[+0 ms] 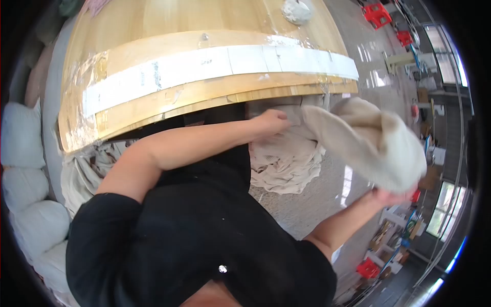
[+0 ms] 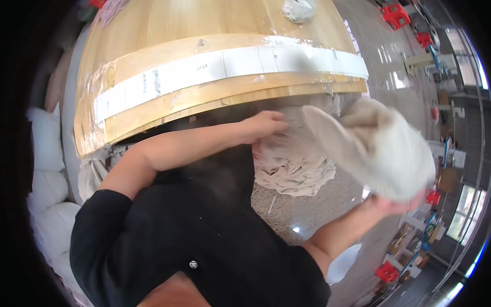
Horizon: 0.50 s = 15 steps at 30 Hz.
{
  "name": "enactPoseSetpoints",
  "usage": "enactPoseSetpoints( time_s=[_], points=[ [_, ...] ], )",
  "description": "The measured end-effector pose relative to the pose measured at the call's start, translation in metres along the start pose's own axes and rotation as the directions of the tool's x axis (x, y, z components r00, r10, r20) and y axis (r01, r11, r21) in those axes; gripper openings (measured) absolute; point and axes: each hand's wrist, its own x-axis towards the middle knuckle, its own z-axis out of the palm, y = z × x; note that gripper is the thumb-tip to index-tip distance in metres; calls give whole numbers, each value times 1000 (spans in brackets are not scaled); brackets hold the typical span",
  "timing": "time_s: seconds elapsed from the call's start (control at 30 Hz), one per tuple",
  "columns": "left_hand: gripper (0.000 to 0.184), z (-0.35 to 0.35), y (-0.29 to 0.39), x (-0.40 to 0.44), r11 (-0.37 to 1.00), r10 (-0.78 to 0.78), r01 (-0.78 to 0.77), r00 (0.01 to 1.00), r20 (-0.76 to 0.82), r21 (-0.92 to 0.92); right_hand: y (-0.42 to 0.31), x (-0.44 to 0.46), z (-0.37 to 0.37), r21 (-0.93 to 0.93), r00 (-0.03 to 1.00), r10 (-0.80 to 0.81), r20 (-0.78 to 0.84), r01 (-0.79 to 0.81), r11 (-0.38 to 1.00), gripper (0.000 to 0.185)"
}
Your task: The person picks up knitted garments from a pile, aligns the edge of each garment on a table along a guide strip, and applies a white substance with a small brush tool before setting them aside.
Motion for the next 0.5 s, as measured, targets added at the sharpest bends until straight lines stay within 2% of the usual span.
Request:
enactPoseSetpoints(
  time_s=[0.03,0.07,0.1,0.13,0.2,0.23,0.3,0.37,0.43,0.47,0.5],
  points=[
    [66,8,-3,10,1000,15,-15,1000,-16,-27,-6,-7,7,-96,1000,-22,-5,21,995,44],
    [75,17,-6,14,943,-203,219,975,90,-250,-11,-17,12,-191,999,-42,-20,37,981,43],
    [83,27,-9,18,788,-372,446,894,250,-424,-15,-28,14,-290,998,-59,-35,47,956,43],
    [83,37,-14,23,783,-356,435,900,252,-445,-18,-38,15,-369,996,-72,-53,47,928,42],
    [91,57,-24,28,658,-372,598,787,493,-458,-20,-56,15,-486,992,-91,-91,35,874,41],
    [91,66,-22,28,656,-367,598,786,498,-461,-20,-64,15,-532,989,-99,-112,24,846,41],
    [92,84,-15,29,680,-251,518,829,499,-519,-19,-76,13,-596,985,-105,-138,2,803,40],
    [87,99,-12,34,701,-295,527,828,477,-480,-15,-85,12,-638,984,-92,-153,-27,769,39],
    [90,110,-22,44,718,-286,615,689,666,-328,-8,-87,17,-661,984,-87,-156,-39,750,38],
    [88,118,-31,43,717,-181,607,636,750,-342,-5,-85,19,-665,985,-78,-155,-45,745,37],
    [88,126,-29,35,721,-181,605,635,751,-338,-7,-93,11,-677,985,-77,-156,-50,734,37]
  ],
)
